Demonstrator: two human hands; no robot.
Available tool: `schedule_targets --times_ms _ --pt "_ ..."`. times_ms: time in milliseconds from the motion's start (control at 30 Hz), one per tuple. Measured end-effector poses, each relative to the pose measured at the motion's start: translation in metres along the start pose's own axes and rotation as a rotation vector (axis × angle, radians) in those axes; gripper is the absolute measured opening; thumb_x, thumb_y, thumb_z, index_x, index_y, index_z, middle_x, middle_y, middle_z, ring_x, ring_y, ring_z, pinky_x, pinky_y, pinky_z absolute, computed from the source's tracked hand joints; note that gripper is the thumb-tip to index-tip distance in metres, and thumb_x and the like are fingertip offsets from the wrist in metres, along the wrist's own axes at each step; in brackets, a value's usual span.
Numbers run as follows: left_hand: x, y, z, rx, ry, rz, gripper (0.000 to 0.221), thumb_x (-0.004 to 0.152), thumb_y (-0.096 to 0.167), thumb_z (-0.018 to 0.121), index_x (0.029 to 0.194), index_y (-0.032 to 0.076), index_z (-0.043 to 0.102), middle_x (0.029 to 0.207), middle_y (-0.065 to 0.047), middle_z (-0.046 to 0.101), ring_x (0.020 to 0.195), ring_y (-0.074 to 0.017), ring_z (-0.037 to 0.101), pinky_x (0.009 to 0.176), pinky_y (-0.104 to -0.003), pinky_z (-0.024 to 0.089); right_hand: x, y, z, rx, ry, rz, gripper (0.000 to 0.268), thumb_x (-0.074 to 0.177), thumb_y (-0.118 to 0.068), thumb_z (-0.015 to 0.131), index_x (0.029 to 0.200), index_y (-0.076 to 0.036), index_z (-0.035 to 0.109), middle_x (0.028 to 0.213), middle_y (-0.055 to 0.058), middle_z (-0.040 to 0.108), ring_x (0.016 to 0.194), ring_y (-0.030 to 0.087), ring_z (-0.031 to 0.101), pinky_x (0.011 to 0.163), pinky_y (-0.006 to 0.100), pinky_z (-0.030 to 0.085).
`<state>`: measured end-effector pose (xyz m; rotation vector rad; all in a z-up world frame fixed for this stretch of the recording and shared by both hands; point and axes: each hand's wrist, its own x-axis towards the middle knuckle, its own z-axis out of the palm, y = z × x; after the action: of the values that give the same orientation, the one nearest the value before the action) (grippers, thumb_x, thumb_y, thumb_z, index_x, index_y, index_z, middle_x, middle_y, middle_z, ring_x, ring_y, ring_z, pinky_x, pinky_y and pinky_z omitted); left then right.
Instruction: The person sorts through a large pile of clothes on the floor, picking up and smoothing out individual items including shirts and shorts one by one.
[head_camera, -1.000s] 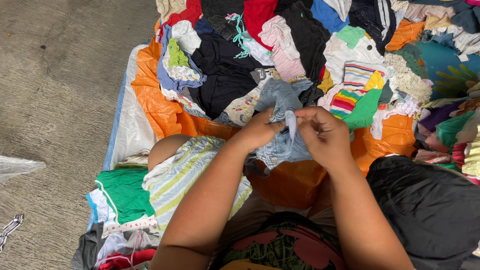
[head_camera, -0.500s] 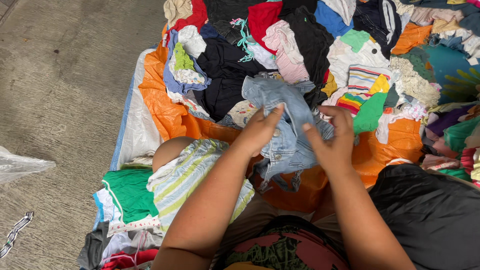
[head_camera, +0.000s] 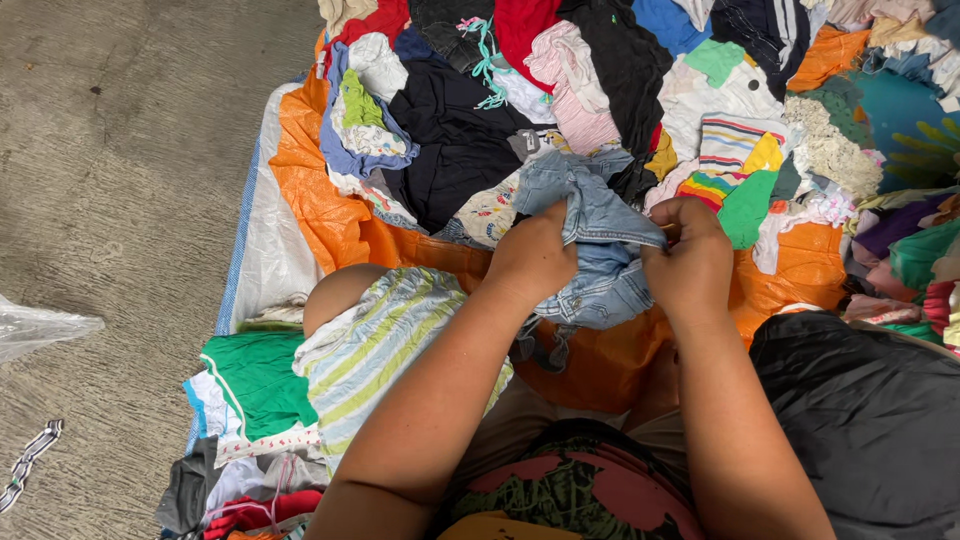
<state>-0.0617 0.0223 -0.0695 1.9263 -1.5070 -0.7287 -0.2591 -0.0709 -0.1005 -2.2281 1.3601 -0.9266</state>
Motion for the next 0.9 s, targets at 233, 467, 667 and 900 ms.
schedule_targets --times_ms 233,467,667,900 --pt "-0.002 -0.014 -0.008 -0.874 -0.208 -0.176 0.078 0.104 0.044 0.048 0.162 0.0 0.018 0.157 -0.038 0.031 0.147 -0.0542 0.027 0.119 -0.069 0.025 0.008 -0.043 -0.032 0.577 -0.292 0.178 0.034 0.084 -0.013 0.076 0.117 -0.005 0.071 0.093 0.013 0.071 0.088 0.02 0.066 0.079 0.037 0.054" --pt "0.006 -0.08 -0.013 -2.024 0.209 -0.138 0.05 0.092 0.034 0.068 0.129 0.001 0.068 0.124 -0.024 0.071 0.116 -0.043 0.068 0.109 -0.061 0.049 0.009 -0.026 -0.046 1.081 -0.285 0.881 0.088 0.089 -0.072 0.046 0.147 -0.006 0.055 0.141 0.022 0.061 0.128 0.039 0.059 0.112 0.054 0.044" --pt "0.011 -0.05 -0.041 -1.332 0.343 -0.424 0.078 0.085 0.035 0.082 0.147 -0.002 0.052 0.142 -0.028 0.057 0.132 -0.038 0.056 0.108 -0.057 0.047 0.0 0.028 0.003 1.3 -0.252 0.731 0.035 0.075 0.004 0.074 0.11 0.003 0.074 0.092 0.018 0.076 0.083 0.033 0.078 0.074 0.046 0.064" --pt "0.02 -0.062 -0.047 -0.908 0.484 -0.257 0.015 0.092 0.024 0.075 0.102 0.013 0.076 0.089 0.004 0.073 0.078 -0.0077 0.062 0.071 -0.028 0.053 0.029 0.065 -0.064 1.075 0.177 0.775 0.033 0.087 -0.022 0.079 0.118 -0.012 0.073 0.111 -0.001 0.078 0.102 0.016 0.076 0.082 0.034 0.063"
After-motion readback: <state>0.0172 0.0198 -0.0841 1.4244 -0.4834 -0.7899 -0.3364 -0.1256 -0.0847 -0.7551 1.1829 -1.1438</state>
